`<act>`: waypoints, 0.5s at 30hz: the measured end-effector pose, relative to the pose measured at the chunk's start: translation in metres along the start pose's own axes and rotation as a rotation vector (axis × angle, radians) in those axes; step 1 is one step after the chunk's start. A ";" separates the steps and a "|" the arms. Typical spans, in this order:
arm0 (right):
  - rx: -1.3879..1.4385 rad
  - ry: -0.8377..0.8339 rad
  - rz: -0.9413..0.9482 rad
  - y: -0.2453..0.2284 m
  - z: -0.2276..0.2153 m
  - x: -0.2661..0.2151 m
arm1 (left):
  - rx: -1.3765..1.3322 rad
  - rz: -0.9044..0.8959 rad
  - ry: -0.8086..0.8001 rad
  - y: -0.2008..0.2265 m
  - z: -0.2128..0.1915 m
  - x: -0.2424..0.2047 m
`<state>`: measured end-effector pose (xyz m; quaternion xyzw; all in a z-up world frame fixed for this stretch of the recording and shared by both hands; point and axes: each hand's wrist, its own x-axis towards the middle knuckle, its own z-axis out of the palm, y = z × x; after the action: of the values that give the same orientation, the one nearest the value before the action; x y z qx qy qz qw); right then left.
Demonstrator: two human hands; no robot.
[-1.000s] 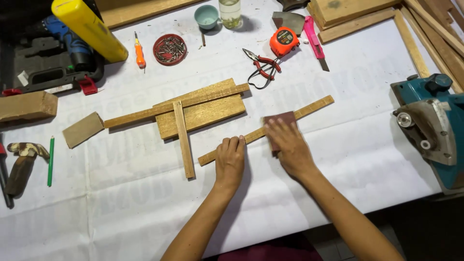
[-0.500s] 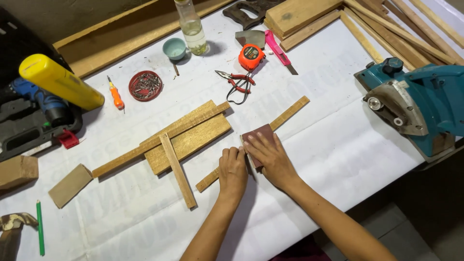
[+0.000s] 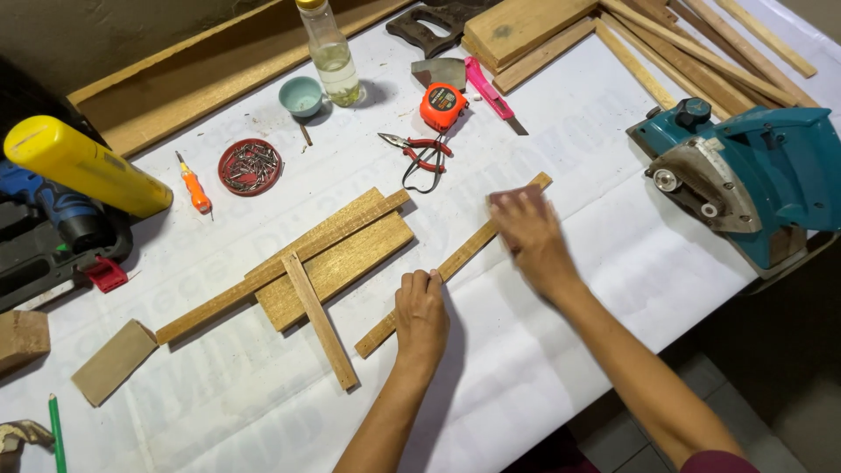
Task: Measure and sand wood pieces to construct a frame.
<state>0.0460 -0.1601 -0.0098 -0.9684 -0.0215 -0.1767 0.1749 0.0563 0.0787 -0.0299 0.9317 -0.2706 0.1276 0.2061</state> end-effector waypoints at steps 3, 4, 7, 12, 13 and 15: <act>0.023 -0.114 -0.120 -0.071 -0.011 -0.019 | -0.030 -0.012 -0.042 0.009 -0.020 0.002; 0.022 -0.115 -0.113 -0.072 -0.005 -0.023 | -0.033 -0.007 -0.047 0.009 -0.020 0.003; 0.032 -0.164 -0.133 -0.069 0.006 -0.027 | -0.043 -0.011 -0.021 0.009 -0.018 0.002; 0.043 -0.087 -0.091 -0.014 0.008 -0.017 | -0.005 -0.007 -0.049 0.008 -0.018 0.001; 0.046 -0.091 -0.091 0.002 0.009 -0.013 | -0.004 -0.010 -0.052 0.008 -0.017 0.001; -0.063 -0.084 -0.024 0.032 0.010 -0.007 | -0.031 -0.023 -0.030 0.008 -0.016 0.001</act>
<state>0.0464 -0.1867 -0.0315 -0.9796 -0.0351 -0.1386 0.1410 0.0511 0.0795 -0.0130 0.9331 -0.2651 0.1070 0.2180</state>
